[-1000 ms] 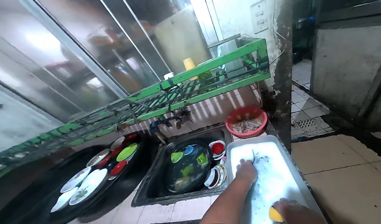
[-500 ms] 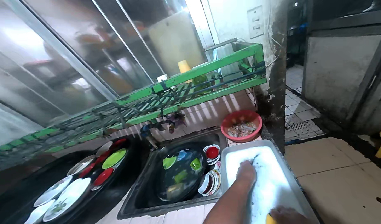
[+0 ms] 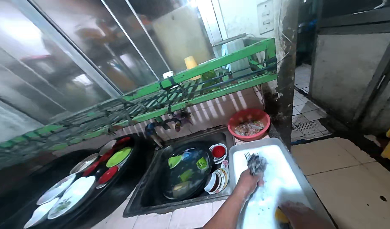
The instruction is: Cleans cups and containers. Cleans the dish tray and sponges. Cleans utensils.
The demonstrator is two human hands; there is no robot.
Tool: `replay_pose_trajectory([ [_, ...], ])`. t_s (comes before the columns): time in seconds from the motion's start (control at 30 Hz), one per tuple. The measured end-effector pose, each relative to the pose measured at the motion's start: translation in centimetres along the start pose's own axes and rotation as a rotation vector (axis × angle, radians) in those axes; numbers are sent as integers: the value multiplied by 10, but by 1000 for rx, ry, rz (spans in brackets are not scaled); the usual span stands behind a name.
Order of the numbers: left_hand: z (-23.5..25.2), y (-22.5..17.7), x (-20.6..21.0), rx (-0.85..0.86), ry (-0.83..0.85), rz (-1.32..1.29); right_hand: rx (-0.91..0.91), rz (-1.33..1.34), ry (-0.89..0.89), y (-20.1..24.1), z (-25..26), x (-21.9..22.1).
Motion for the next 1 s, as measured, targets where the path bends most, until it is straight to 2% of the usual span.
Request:
replay_pose_trajectory([
  [0.17,-1,-7,-3,24,83,-294,62,-3,-36,0,2,-6],
  [0.3,-2,-7,0,-4,174,-405,146,134,-183,0,4,-27],
  [0.37,-9,-6,-1,-48,155,-390,120,397,-426,-11,1,-39],
  [0.47,-26,0,0,-100,175,-447,94,1057,-768,-20,-11,-47],
  [0.5,-31,2,0,-92,199,-463,66,1239,-832,-14,-12,-49],
  [0.57,-42,5,0,-48,233,-435,3,1430,-902,4,-6,-53],
  [0.67,-53,6,2,78,269,-267,81,1400,-1031,12,4,-61],
  [0.77,-57,4,-2,97,322,-314,174,1475,-1144,11,2,-70],
  [0.83,-62,5,0,53,465,-401,129,1477,-1159,20,-4,-75],
  [0.93,-69,8,10,-33,758,-418,13,1363,-1091,30,-12,-86],
  [1.0,-71,8,16,-44,855,-453,21,1254,-1063,27,-13,-97],
])
Point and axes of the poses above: each hand's wrist, its own z-axis towards the middle knuckle, its own x-axis out of the palm, y = z × x, the point moved 8 cm from there along z, towards the middle knuckle, and after that the axes turned 10 degrees about -x, right-handed, at the moved point
